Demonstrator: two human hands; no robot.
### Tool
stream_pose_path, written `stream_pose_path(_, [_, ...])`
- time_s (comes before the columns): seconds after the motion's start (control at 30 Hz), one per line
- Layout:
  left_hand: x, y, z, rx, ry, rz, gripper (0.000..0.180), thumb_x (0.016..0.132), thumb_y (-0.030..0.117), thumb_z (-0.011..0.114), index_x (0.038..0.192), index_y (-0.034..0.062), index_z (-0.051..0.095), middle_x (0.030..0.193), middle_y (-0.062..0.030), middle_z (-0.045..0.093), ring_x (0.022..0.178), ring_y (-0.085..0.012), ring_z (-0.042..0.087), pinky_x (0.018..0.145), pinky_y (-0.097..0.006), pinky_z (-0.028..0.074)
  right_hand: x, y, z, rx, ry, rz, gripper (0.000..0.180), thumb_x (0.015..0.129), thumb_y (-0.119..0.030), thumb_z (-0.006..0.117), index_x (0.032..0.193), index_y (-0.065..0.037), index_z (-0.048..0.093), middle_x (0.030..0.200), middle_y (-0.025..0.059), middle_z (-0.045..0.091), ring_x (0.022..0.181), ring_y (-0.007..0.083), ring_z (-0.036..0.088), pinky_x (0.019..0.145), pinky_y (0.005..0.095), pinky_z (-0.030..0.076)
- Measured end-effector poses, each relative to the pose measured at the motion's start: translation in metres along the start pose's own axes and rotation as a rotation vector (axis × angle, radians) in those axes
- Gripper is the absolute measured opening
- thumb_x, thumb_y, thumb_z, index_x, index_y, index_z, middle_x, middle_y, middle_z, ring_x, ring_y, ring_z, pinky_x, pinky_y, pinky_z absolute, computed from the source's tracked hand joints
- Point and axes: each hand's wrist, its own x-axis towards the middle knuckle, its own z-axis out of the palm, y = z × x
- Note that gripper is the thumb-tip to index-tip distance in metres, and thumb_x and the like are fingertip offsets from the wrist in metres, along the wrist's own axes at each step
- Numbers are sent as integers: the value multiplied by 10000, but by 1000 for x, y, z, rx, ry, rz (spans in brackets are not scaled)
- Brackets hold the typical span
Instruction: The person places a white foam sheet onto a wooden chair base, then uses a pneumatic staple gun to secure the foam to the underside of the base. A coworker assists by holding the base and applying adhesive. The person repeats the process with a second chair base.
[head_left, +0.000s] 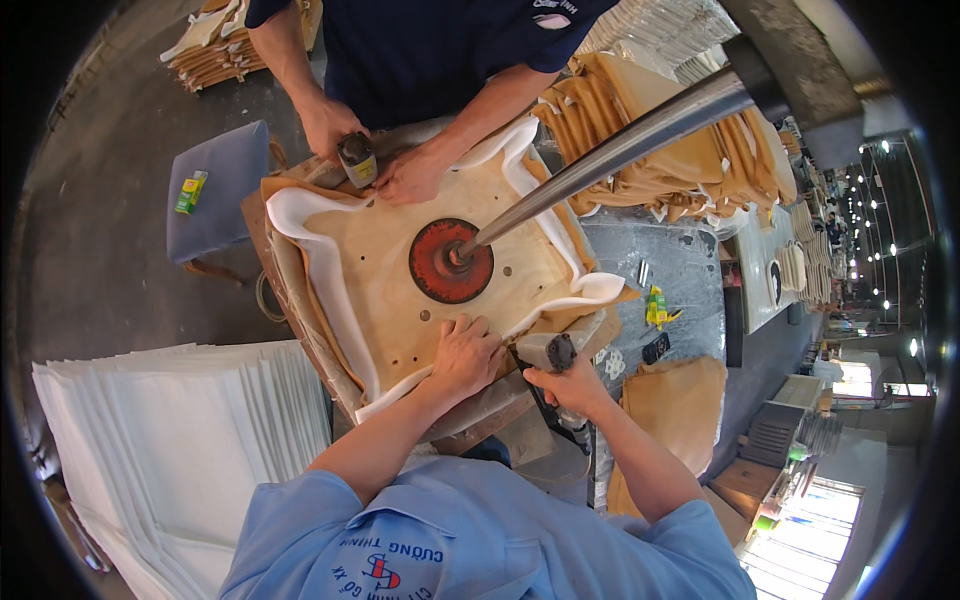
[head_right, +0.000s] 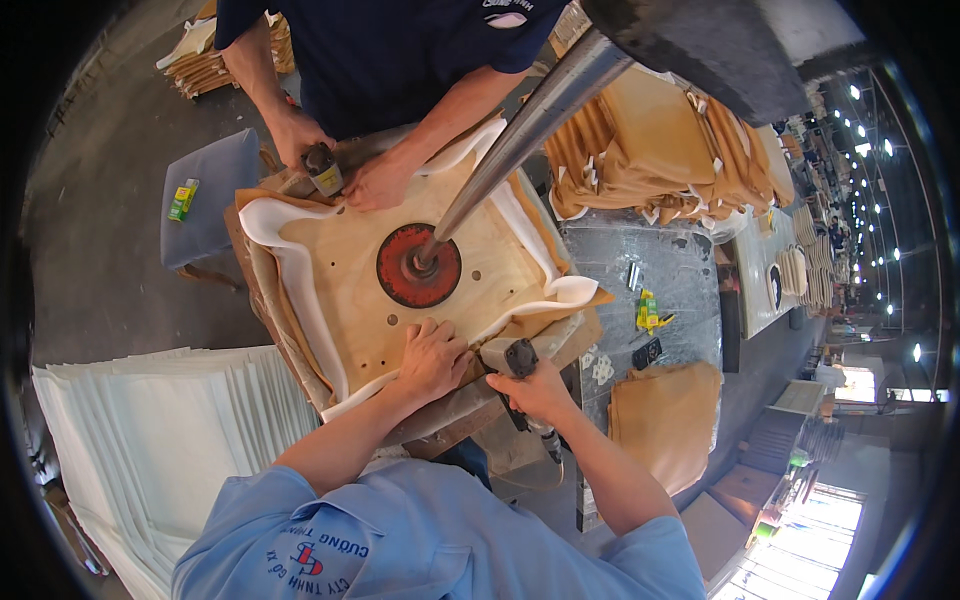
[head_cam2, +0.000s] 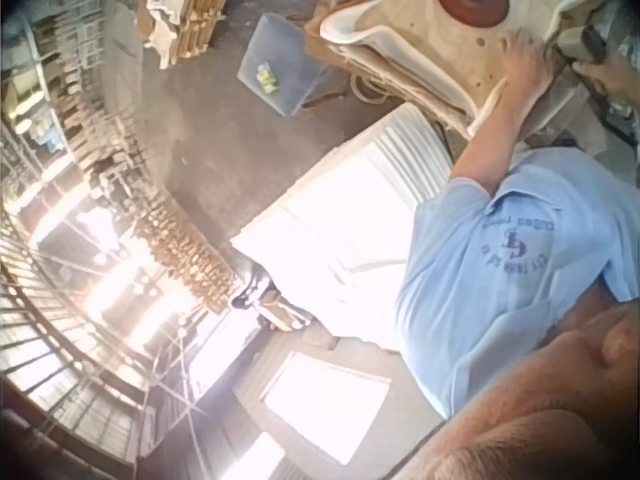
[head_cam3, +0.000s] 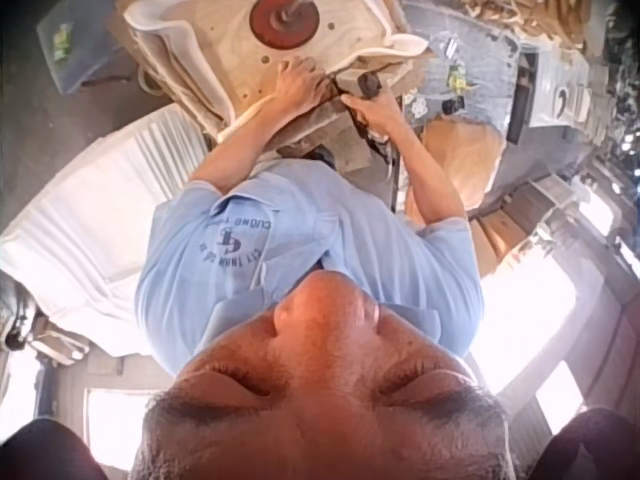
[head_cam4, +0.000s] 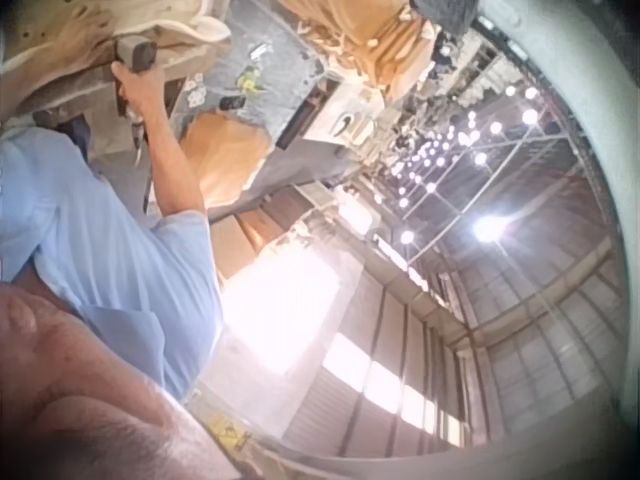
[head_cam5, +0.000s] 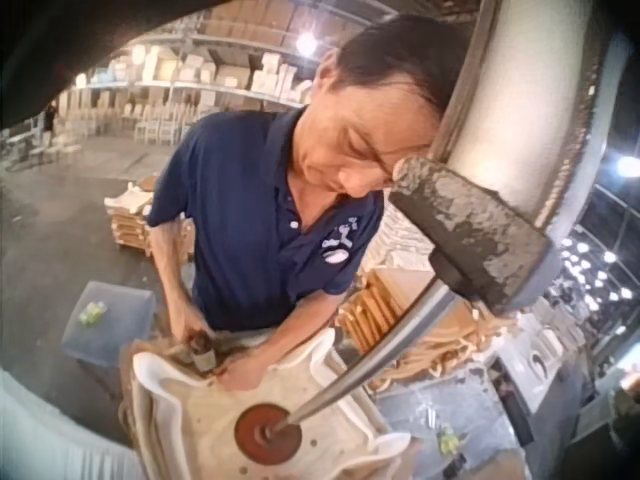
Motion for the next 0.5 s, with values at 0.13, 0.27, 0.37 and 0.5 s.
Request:
stream_pose_path(0.13, [-1,1,3,-15,8,-22,135,949,267,745,901,141,756,1027,-66,622,1068,-305,552,950,-473,395,5,-6,10,-56,62,51,281,934,-226,871,1020,-1,727,721,21,682,541,116,612,507,316,488])
stream_pose_path(0.27, [2,-1,-1,-53,50,-3,96,919,234,772,905,143,746,1045,-62,666,1068,-314,595,943,-480,408,10,0,15,-125,134,-86,340,926,-277,871,1066,9,752,736,43,710,560,130,648,528,328,509])
stream_pose_path(0.37, [-10,-9,-16,-51,40,-50,118,889,233,809,922,139,746,1018,-67,683,1084,-325,622,951,-481,417,11,-1,6,-49,4,41,358,931,-288,866,1101,7,752,764,48,716,571,133,654,535,323,510])
stream_pose_path(0.5, [-20,-3,-24,-36,-13,-67,169,869,256,841,930,130,746,980,-74,683,1077,-326,622,949,-480,417,-2,0,7,126,47,-70,257,934,-201,870,1019,-2,731,701,22,669,542,111,608,507,303,467])
